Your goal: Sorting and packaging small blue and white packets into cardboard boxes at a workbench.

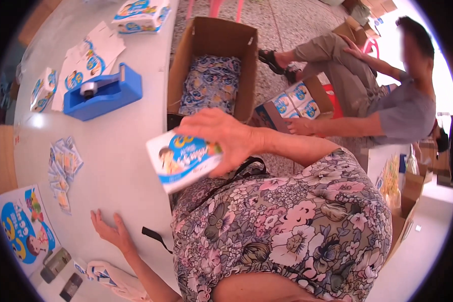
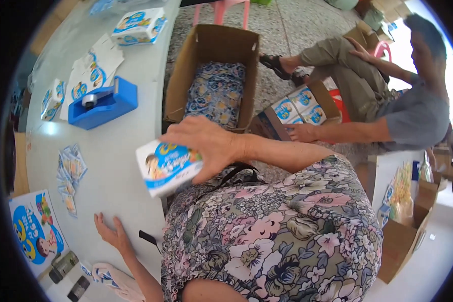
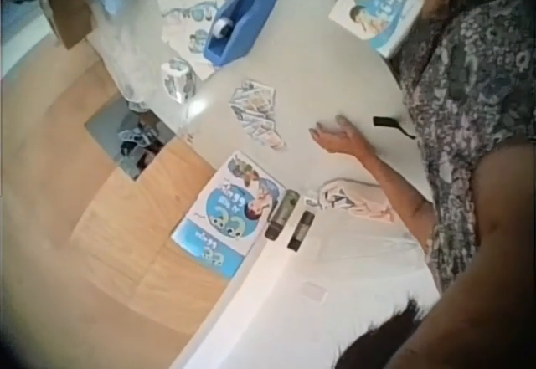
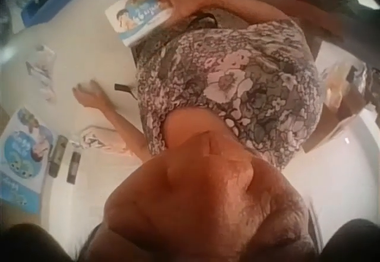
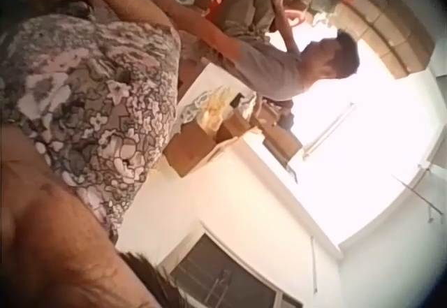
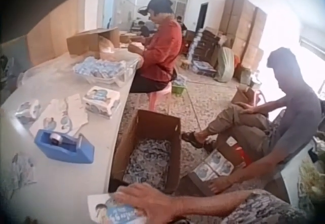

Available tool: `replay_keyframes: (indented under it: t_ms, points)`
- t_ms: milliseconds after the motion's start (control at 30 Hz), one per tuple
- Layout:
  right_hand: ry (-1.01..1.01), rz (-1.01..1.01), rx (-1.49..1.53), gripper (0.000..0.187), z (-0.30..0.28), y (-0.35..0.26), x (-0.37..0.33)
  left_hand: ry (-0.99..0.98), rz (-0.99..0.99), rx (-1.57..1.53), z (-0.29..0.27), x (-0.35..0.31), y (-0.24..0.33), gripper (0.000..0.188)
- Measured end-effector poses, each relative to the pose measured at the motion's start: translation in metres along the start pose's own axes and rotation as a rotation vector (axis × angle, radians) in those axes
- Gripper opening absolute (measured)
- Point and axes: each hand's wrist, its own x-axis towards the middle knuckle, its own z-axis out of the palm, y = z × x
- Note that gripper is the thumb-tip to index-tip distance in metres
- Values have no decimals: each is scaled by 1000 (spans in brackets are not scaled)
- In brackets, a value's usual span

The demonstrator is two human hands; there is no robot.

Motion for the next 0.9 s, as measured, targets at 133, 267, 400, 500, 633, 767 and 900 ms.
replay_keyframes:
  t_ms: [133, 267, 400, 500, 633, 767, 900]
  points:
    - [127, 102, 120, 110, 9, 19, -29, 29, -24, 34, -11, -7, -3, 60]
    - [8, 83, 317, 110, 8, -3, -14, 43, 7, 114, -1, -11, -16, 61]
    - [-90, -247, 157, 107, -9, -25, 64, 58, -15, 144, 6, -6, -12, 66]
    - [-132, -476, -19, 106, -18, -59, 150, 82, -106, 170, -7, -14, -1, 68]
    - [-30, -508, -205, 106, 18, -74, 287, 75, -139, 134, -12, -18, -2, 70]
    - [-5, -179, -149, 101, 69, -58, 426, 56, -125, 69, -15, -10, 5, 70]
    - [172, -110, -406, 93, 122, -44, 513, 29, -156, 12, -20, -4, 6, 70]
